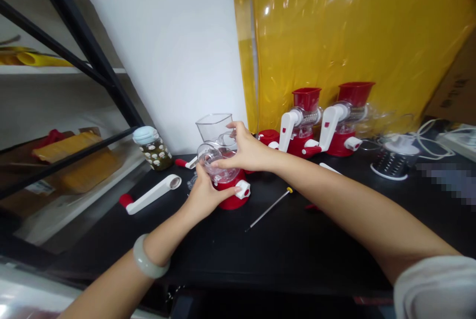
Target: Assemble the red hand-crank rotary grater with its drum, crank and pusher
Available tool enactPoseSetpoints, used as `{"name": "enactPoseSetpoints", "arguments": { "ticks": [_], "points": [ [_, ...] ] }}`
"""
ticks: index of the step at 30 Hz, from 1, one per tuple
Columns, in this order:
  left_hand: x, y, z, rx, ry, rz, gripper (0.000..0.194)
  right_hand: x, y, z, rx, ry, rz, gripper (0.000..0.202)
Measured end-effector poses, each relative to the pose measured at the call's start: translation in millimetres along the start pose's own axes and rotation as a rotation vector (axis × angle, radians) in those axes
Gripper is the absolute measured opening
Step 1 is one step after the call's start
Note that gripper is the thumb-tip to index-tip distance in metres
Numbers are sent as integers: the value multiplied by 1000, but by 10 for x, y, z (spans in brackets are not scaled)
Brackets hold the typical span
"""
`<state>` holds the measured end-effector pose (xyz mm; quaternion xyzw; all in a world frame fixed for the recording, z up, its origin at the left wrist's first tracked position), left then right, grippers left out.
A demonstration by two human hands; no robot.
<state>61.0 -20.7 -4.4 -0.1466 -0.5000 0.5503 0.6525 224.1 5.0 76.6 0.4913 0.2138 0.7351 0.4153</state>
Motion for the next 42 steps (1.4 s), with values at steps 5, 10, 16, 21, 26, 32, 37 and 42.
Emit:
{"name": "enactPoseSetpoints", "arguments": {
  "ticks": [5, 10, 16, 21, 26, 32, 37, 42],
  "points": [
    [167, 112, 92, -115, 225, -65, 111, -8, -31, 31, 21, 60, -29, 106],
    [292, 142, 162, -218, 470, -97, 109, -16, -48, 21, 103, 137, 15, 108],
    [296, 200, 149, -295, 472, -64, 106, 5, -93, 0, 176, 223, 100, 102],
    [236, 280, 101, -403, 450, 27, 107, 76, -151, -62, 178, 173, 46, 102],
    [215, 276, 108, -427, 454, 41, 100, 85, -118, -87, 154, 226, 59, 102],
    [207, 295, 103, -474, 432, 55, 104, 151, -91, -49, 151, 352, 127, 96],
    [183, 361, 74, -541, 429, 109, 121, 204, -127, -59, 109, 348, 48, 94],
    [172, 348, 83, -531, 420, 100, 119, 154, -93, -52, 92, 332, 71, 94]
  ]
}}
Point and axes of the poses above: each hand's wrist, its own x-axis towards the middle knuckle, its own z-axis out of the back of the hand, y = z × x, the point moved 5 cm from there along x, towards the middle knuckle, and after that the axes turned 14 degrees about -y, right-handed, at the moved point
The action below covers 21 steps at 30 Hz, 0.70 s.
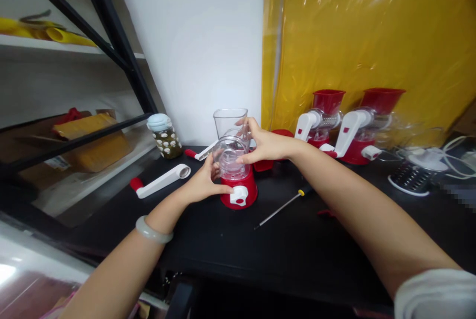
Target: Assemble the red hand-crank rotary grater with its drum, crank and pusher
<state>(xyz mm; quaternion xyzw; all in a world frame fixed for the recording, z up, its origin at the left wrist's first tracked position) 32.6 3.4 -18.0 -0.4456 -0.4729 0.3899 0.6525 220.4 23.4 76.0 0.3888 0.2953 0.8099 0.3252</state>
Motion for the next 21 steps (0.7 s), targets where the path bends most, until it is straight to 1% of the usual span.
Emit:
{"name": "enactPoseSetpoints", "arguments": {
  "ticks": [2, 6, 13, 17, 21],
  "points": [
    [-3, -2, 5, 3, -7, 4, 120, -21, 1, -3, -17, -47, 7, 95],
    [-10, -6, 8, 2, -6, 5, 120, -62, -21, -35, -27, -138, -51, 100],
    [-25, -16, -11, 5, -4, 1, 123, -114, 33, -76, -56, -249, -80, 105],
    [-32, -23, 2, 37, -38, -35, 122, -143, 45, -84, -74, -247, -84, 107],
    [-32, -21, 4, 46, -36, -42, 117, -159, 36, -88, -65, -247, -93, 109]
  ]
}}
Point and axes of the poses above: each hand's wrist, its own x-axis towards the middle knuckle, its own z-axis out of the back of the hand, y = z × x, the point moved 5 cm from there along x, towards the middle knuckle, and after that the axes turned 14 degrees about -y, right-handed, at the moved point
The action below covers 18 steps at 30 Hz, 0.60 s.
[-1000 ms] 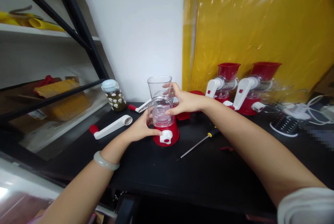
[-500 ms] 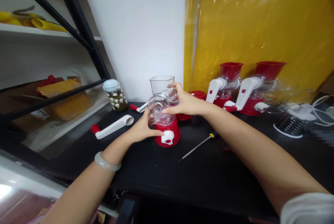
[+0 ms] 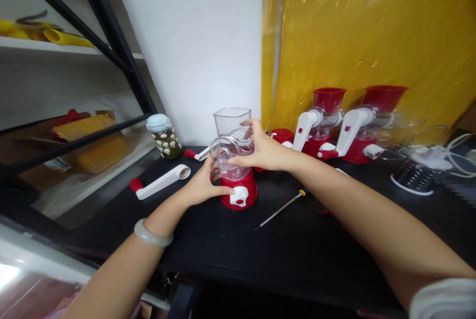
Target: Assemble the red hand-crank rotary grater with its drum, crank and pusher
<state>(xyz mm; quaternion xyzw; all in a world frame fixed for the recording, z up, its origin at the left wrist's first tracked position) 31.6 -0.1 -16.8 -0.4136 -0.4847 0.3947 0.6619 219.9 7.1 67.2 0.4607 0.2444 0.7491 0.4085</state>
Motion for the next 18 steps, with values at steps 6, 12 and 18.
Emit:
{"name": "enactPoseSetpoints", "arguments": {
  "ticks": [6, 12, 18],
  "points": [
    [-5, -12, 2, 30, -6, -5, 107, -50, 36, 2, -74, -93, -18, 112],
    [-14, -82, 1, 64, -103, -77, 78, -137, 44, 10, -150, -140, -14, 110],
    [-7, -104, -16, 98, -214, -89, 65, -137, -4, 41, -208, -69, 18, 98]
  ]
}}
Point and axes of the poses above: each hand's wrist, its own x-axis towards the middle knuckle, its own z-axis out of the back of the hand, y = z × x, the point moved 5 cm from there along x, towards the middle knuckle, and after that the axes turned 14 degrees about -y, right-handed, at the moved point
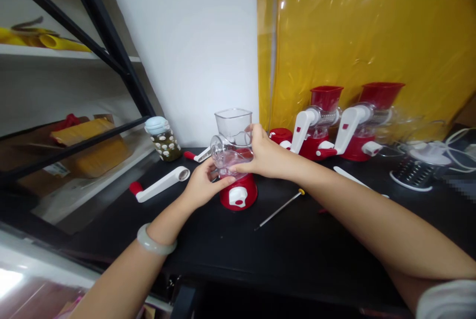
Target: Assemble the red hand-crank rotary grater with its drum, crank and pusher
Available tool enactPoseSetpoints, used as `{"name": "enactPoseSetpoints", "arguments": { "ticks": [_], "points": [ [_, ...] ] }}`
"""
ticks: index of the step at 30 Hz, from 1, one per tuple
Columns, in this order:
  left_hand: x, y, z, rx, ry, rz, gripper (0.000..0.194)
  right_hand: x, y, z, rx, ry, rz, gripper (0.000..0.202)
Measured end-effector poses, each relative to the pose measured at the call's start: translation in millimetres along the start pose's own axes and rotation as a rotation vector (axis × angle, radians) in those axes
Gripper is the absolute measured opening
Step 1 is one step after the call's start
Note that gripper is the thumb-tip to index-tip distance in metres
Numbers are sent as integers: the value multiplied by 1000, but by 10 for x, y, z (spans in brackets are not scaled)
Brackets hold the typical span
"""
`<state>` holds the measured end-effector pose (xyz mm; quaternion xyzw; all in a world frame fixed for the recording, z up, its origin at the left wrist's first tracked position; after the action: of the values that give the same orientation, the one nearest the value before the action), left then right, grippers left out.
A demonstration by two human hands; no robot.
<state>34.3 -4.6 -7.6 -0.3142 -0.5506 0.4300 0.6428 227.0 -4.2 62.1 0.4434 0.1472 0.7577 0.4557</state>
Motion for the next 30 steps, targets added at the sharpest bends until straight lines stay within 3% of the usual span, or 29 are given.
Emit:
{"name": "enactPoseSetpoints", "arguments": {
  "ticks": [4, 8, 11, 17, 21, 30],
  "points": [
    [-8, -50, -9, 9, -9, -19, 66, 58, 18, 114, -13, 82, 21, 98],
    [-23, -99, -9, 77, -43, -90, 70, 97, 72, 174, 63, 77, 79, 98],
    [-32, -108, -14, 131, -57, -124, 70, 105, 48, 124, 102, 63, 33, 101],
    [-26, -80, -5, 131, -49, -107, 68, 123, 5, 45, 141, -12, 25, 89],
    [-32, -100, -12, 143, -59, -107, 68, 137, -43, 2, 138, -3, 27, 94],
    [-60, -133, -30, 161, -60, -122, 64, 132, -68, -34, 134, -70, 177, 86]
  ]
}}
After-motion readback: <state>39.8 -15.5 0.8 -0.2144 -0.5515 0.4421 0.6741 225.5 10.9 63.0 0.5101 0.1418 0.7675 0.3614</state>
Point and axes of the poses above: each hand's wrist, its own x-axis towards the middle knuckle, its own z-axis out of the back of the hand, y = z × x, the point moved 5 cm from there along x, towards the middle knuckle, and after that the axes turned 14 degrees about -y, right-handed, at the moved point
